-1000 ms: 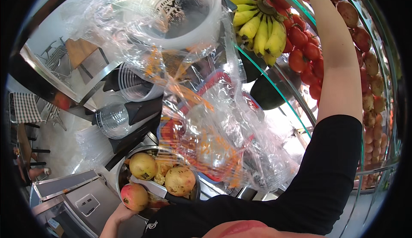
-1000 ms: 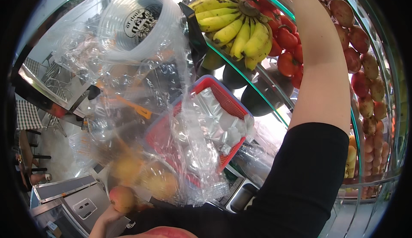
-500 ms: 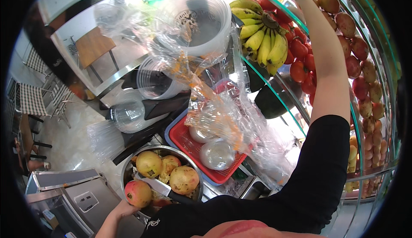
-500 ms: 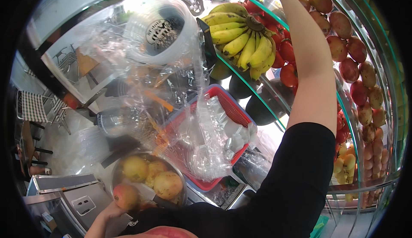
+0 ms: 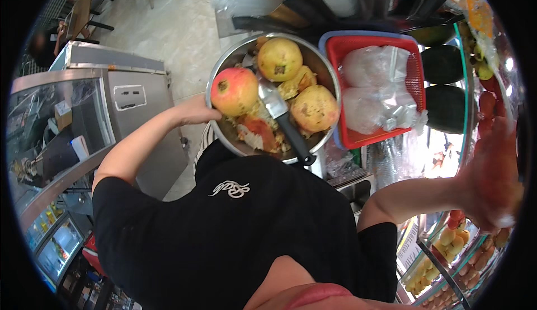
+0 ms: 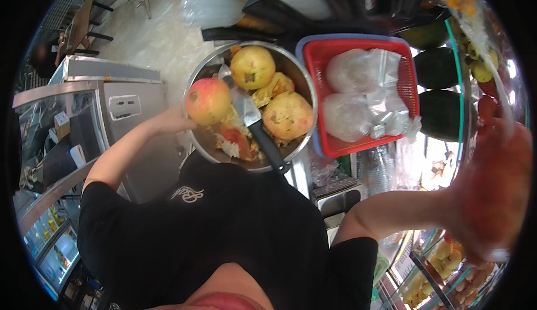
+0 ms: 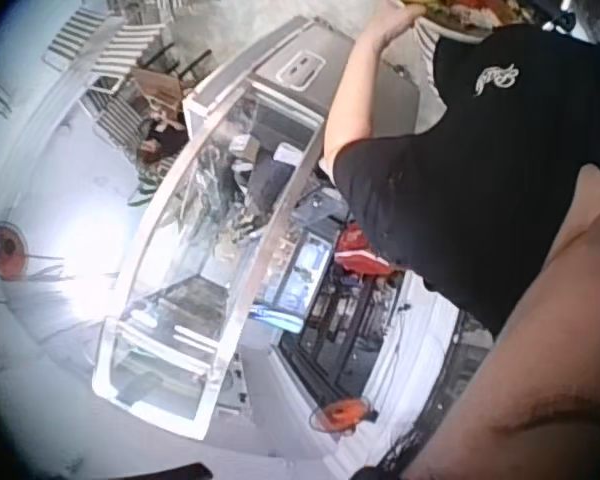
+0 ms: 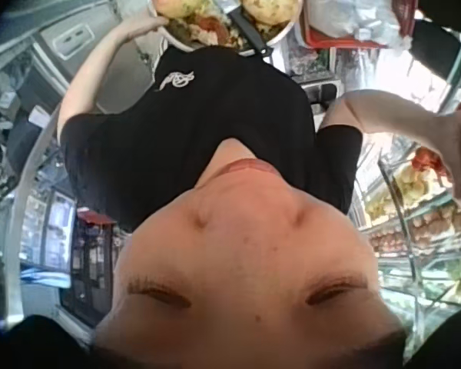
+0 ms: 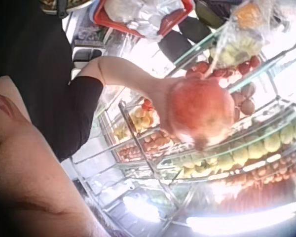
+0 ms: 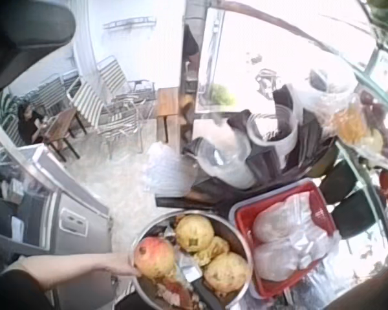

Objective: The person carries a bowl of pomegranate peels, then sits on the floor and uses a knife to cut and separate pomegranate seeds into a metal tray. A second person assists by removing seeds from the fruit.

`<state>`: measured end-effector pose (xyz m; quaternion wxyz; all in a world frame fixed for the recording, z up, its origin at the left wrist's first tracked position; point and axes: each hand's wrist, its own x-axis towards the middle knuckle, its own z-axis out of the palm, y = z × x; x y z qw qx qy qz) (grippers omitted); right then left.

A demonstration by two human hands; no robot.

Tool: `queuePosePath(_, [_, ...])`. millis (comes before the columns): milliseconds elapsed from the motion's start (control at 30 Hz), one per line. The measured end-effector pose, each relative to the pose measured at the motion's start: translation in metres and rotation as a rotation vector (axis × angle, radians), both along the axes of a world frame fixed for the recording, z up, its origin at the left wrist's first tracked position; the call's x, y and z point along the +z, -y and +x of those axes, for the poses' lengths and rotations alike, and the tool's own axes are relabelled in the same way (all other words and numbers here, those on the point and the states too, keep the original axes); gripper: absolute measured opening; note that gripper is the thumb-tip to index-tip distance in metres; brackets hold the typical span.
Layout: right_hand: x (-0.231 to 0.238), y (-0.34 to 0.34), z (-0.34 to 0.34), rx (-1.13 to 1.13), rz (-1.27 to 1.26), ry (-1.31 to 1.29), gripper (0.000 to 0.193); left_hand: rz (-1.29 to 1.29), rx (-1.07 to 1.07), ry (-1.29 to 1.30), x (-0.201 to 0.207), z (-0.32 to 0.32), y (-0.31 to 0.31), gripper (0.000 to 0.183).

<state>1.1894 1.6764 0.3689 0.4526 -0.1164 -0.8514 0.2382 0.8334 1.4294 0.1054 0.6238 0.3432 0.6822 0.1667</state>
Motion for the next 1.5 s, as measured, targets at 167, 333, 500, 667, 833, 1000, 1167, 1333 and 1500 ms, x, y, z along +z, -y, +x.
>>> queuePosePath(167, [-0.133,0.099,-0.046,0.127,-0.649,0.101,0.096,0.006,0.024,-0.030,0.008,0.009,0.000,0.036])
queuePosePath(333, [-0.160,0.143,-0.091,0.196,-0.465,0.571,0.090,-0.069,-0.047,-0.098,0.013,0.017,-0.006,0.038])
queuePosePath(500, [-0.165,0.137,-0.090,0.233,-0.169,0.518,0.061,-0.043,-0.012,-0.114,0.013,0.023,0.003,0.038])
queuePosePath(667, [-0.201,0.040,-0.072,-0.401,-0.261,0.562,0.029,-0.018,-0.003,-0.073,0.006,0.028,0.013,0.037])
queuePosePath(833, [-0.234,0.023,-0.083,-0.372,-0.106,0.990,0.032,-0.004,-0.035,-0.103,0.012,0.029,0.020,0.039])
queuePosePath(1000, [-0.246,0.041,-0.102,-0.272,-0.104,0.948,0.032,-0.022,-0.032,-0.103,0.001,0.015,0.055,0.041])
queuePosePath(1167, [-0.257,0.064,-0.175,-0.158,-0.265,0.827,0.033,-0.023,0.052,-0.054,-0.034,-0.031,0.113,0.042])
queuePosePath(1333, [-0.313,0.071,-0.282,0.166,-0.536,0.613,0.032,0.161,0.259,0.094,-0.074,-0.091,0.171,0.036])
queuePosePath(1500, [-0.305,0.104,-0.399,0.324,-0.858,0.691,0.022,0.140,0.356,0.195,-0.095,-0.173,0.214,0.053])
